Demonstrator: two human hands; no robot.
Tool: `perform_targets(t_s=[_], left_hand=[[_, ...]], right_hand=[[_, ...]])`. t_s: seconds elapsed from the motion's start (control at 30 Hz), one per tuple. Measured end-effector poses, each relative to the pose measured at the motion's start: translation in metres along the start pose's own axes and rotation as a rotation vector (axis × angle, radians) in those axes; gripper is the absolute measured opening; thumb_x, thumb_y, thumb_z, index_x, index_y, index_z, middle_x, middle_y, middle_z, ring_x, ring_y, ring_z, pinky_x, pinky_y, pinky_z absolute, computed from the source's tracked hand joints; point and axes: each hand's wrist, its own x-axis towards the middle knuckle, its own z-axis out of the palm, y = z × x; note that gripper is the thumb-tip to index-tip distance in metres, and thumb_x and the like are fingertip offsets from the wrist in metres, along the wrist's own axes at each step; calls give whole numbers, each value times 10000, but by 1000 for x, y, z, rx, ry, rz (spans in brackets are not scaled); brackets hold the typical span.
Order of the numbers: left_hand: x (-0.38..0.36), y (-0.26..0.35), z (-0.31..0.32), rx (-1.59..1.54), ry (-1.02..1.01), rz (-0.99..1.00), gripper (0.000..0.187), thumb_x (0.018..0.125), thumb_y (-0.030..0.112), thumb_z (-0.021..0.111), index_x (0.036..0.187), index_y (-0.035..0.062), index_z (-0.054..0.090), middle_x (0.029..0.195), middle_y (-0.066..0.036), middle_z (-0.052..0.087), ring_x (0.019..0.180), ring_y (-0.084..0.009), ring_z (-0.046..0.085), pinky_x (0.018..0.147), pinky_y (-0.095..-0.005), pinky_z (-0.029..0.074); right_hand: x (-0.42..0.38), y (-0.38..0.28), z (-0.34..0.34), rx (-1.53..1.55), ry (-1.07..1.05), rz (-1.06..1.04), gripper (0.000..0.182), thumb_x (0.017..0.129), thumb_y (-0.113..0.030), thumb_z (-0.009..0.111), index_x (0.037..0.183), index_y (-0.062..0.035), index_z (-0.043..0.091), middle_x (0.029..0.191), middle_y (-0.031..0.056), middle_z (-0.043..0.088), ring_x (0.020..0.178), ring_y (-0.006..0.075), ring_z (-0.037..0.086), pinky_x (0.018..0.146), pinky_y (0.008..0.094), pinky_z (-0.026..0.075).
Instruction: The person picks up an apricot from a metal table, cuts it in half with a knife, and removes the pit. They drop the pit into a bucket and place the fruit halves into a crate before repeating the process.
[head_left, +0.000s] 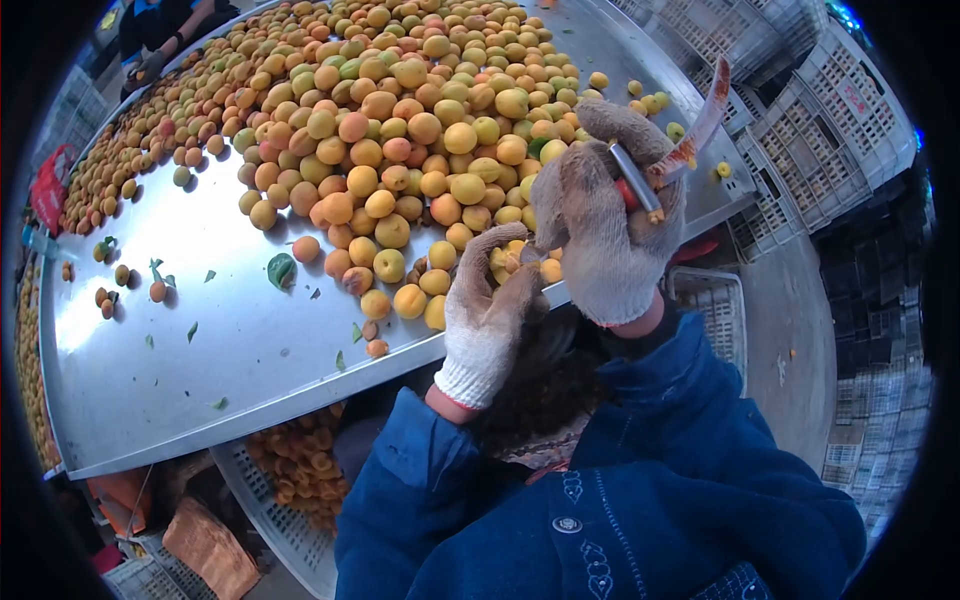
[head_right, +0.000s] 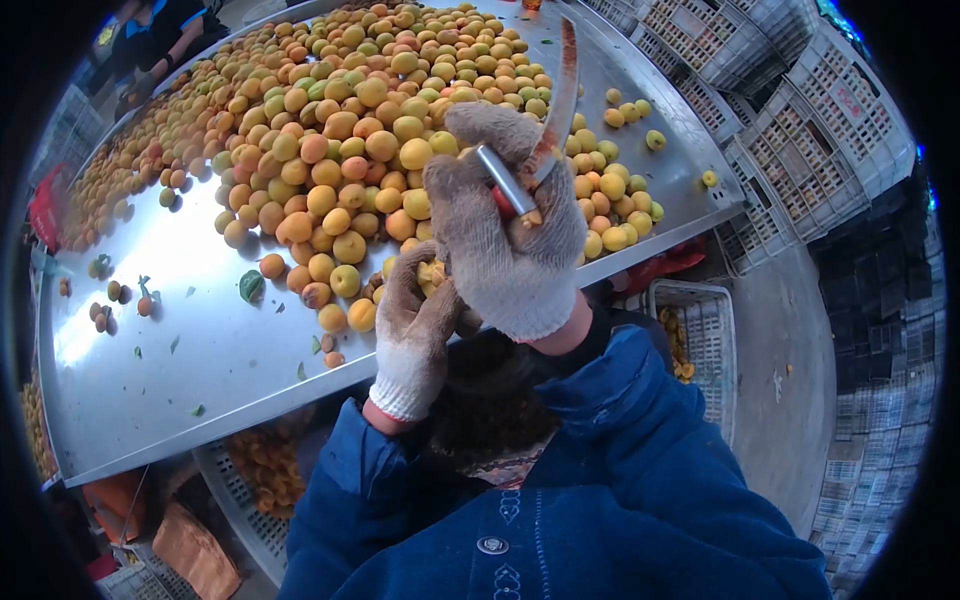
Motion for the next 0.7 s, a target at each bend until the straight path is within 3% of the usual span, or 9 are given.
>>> perform_targets(t_s=[0.1,0.3,0.37,0.53,0.6,0.7], left_hand=[[-1,-3,-3,19,-19,-12,352,953,138,599,1267,54,464,942,-39,584,702,-69,564,590,-191,462],[-2,-1,-3,42,-33,-3,337,962,127,581,1267,54,458,922,-20,558,702,-59,531,581,-182,432],[-3,0,1,43,-9,29,343,938,82,575,1262,51,467,903,-18,543,666,-54,504,566,-182,419],[-1,-11,-1,95,14,144,352,916,39,570,1255,34,474,906,-27,548,655,-55,496,574,-190,430],[0,-13,-5,335,-13,182,323,964,56,543,1274,54,452,959,-24,551,716,-56,516,597,-175,431],[-3,-8,-1,130,-28,109,325,965,62,545,1278,62,457,950,-27,557,722,-58,523,610,-179,446]], right_hand=[[-1,3,-2,-105,-23,-92,376,892,13,651,1245,24,520,1017,50,615,785,68,616,642,191,515],[-3,0,-2,72,-50,18,423,875,27,664,1271,24,514,1064,88,617,907,98,618,748,223,522],[2,4,1,-218,-117,-255,342,986,-81,504,1307,17,438,727,57,565,536,106,534,455,221,431],[3,6,-4,-209,-123,-215,339,992,-112,511,1300,13,444,715,53,569,515,100,527,444,223,426],[3,6,-4,-166,-83,-187,343,991,-128,521,1296,11,449,706,51,574,499,98,524,435,225,421],[4,7,-5,-123,-43,-161,347,991,-145,532,1293,9,453,697,49,579,483,96,520,426,226,417]])
